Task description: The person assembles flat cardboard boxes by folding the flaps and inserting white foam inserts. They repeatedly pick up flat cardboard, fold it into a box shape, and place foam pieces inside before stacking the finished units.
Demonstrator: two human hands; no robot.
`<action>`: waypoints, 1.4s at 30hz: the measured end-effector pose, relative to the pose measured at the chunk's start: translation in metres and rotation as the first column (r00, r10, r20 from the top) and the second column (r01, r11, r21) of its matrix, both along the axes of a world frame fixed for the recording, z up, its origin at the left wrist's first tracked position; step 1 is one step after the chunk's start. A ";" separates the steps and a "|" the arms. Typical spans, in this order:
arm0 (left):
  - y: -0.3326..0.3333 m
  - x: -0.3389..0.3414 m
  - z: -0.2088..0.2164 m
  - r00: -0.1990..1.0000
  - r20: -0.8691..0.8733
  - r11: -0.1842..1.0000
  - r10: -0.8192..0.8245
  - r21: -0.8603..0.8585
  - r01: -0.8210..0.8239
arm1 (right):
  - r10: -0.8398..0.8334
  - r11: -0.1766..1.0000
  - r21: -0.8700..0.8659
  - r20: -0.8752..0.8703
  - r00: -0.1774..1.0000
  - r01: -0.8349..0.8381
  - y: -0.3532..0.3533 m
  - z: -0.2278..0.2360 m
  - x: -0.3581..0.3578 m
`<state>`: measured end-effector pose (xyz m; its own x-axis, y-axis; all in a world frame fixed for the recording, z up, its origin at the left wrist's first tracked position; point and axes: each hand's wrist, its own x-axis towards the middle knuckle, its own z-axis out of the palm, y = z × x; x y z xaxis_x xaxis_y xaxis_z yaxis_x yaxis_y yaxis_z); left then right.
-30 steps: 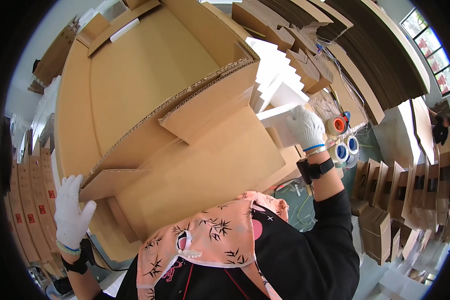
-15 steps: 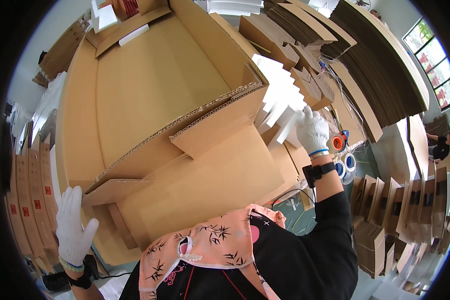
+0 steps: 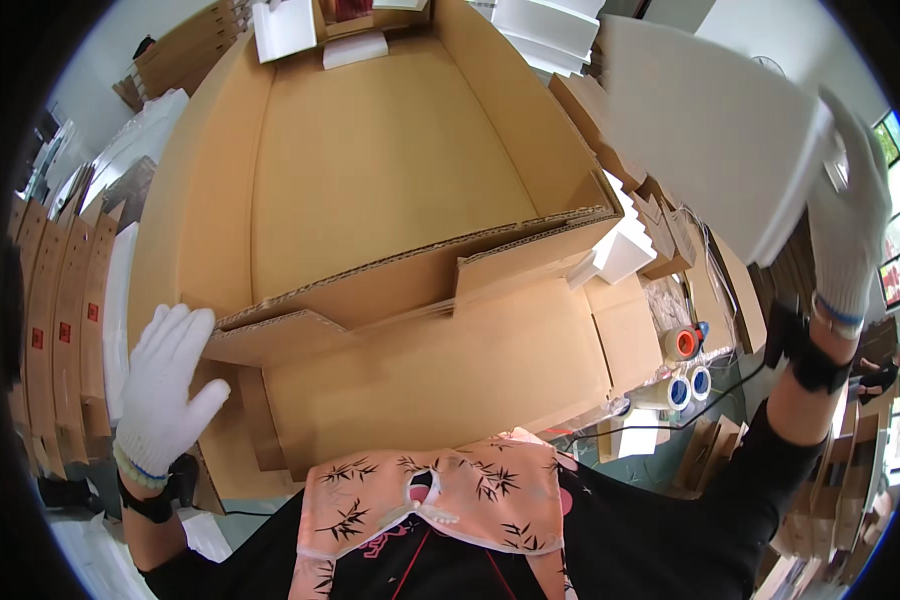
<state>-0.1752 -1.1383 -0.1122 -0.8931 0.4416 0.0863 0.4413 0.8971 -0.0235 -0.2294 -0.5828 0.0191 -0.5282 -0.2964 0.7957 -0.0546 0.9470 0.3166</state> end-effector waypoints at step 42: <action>-0.004 0.005 -0.005 0.979 -0.199 0.998 0.039 0.059 -0.028 | 0.458 0.818 -0.269 0.840 0.291 -0.509 -0.150 -0.069 -0.140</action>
